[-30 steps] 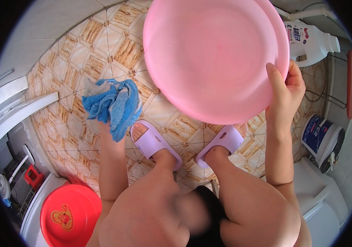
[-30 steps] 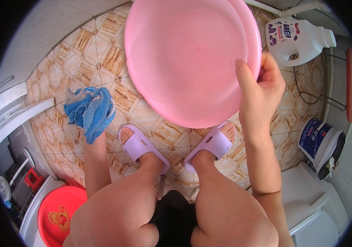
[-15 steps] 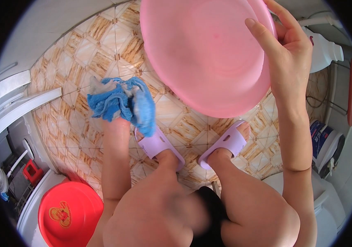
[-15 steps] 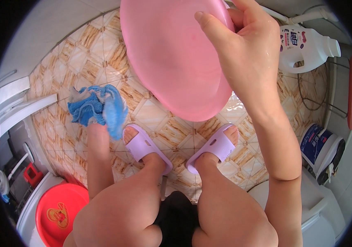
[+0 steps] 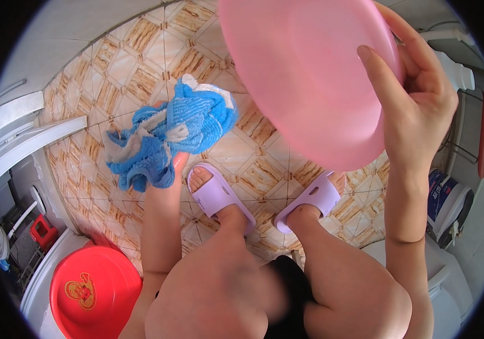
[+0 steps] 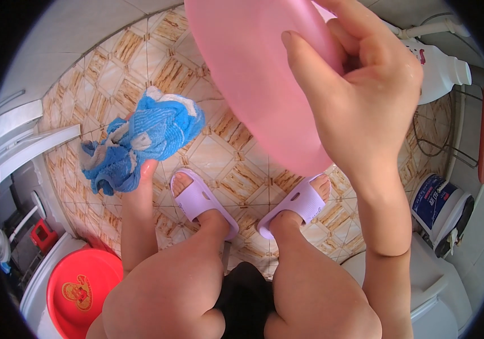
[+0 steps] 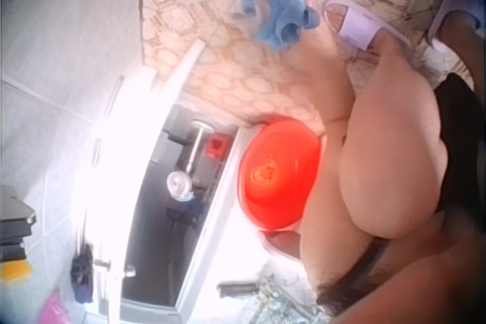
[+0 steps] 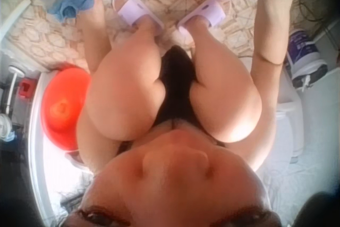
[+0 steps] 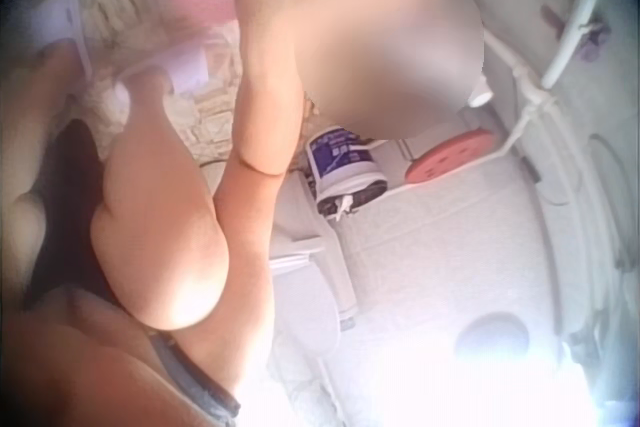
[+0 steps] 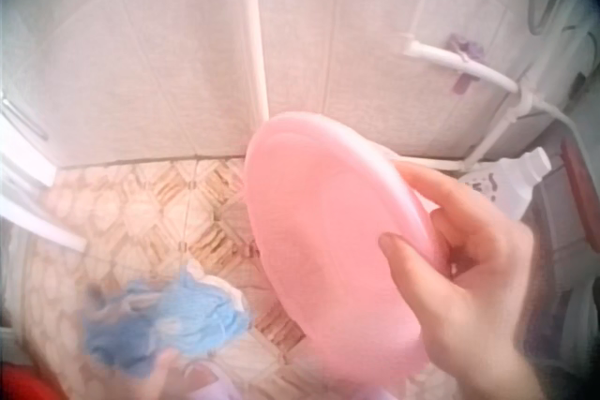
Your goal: The person washes and wrings a cloth by hand in a basin with water. The person repeatedly empties the basin, refills it with water from a tap, and rinses and wrings the cloth.
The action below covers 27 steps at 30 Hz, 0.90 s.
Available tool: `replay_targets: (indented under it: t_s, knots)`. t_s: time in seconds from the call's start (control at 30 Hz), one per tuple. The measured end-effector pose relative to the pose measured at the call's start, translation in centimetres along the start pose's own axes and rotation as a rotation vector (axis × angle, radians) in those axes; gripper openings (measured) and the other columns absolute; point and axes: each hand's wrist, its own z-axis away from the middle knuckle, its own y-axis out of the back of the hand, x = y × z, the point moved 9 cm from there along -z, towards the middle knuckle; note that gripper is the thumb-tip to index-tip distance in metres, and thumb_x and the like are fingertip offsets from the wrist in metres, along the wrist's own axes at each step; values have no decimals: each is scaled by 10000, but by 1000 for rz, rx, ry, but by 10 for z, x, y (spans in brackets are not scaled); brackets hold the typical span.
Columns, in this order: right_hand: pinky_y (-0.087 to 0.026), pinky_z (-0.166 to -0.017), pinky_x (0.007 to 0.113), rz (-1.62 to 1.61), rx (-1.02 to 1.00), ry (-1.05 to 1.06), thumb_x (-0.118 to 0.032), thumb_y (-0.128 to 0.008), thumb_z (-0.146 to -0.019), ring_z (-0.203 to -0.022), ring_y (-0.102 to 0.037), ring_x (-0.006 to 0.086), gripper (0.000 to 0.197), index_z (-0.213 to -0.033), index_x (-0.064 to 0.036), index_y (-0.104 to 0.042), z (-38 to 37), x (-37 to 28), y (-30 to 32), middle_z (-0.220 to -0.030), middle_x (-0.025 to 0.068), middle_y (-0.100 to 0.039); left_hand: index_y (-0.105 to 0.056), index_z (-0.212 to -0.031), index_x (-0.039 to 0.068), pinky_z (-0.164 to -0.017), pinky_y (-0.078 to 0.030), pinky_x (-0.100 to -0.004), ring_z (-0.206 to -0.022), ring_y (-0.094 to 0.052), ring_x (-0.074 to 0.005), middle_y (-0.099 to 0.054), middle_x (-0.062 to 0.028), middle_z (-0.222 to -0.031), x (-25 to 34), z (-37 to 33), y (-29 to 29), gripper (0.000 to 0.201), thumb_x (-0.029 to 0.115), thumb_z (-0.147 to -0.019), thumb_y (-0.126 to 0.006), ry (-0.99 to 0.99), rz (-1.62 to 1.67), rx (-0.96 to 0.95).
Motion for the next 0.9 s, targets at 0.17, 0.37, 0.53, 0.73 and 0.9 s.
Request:
replay_targets:
  t_s: [0.17,0.37,0.53,0.73,0.9]
  knots:
    - [-413,-570,212,238,-200,159,16,-626,-678,-613,-525,99,425,-1099,-7,-577,-1,7,14,-731,62,-598,-513,-1065,34,-845,-445,-372,-929,-559,-279,-582,-143,-953,-28,-22,13,309,190,-799,-545,-50,351,56]
    - [-364,-436,211,521,-175,634,32,-673,-631,-424,-419,104,452,-1060,-107,-664,17,-26,14,-565,23,-533,-518,-1058,39,-857,-445,-370,-939,-559,-266,-582,-134,-964,-56,-46,27,304,213,-811,-548,-144,784,141]
    - [-301,-407,216,526,-229,857,154,-570,-503,-416,-357,94,642,-1084,-100,-667,32,-34,-6,-545,16,-510,-522,-1052,43,-868,-444,-368,-947,-559,-256,-582,-126,-973,-71,-61,37,300,233,-821,-550,-211,999,190]
    - [-318,-416,188,405,29,499,154,-594,-642,-472,-386,8,463,-1068,-17,-653,18,-15,27,-721,-7,-662,-528,-1045,48,-880,-444,-365,-957,-560,-243,-583,-118,-985,-85,-74,62,299,256,-833,-553,-292,1139,251]
    - [-453,-574,181,-360,226,-263,-13,-619,-765,-609,-567,75,410,-1162,54,-542,21,117,46,-762,47,-633,-531,-1040,51,-888,-444,-364,-964,-560,-234,-583,-112,-992,-102,-119,113,299,272,-840,-555,-373,1210,310]
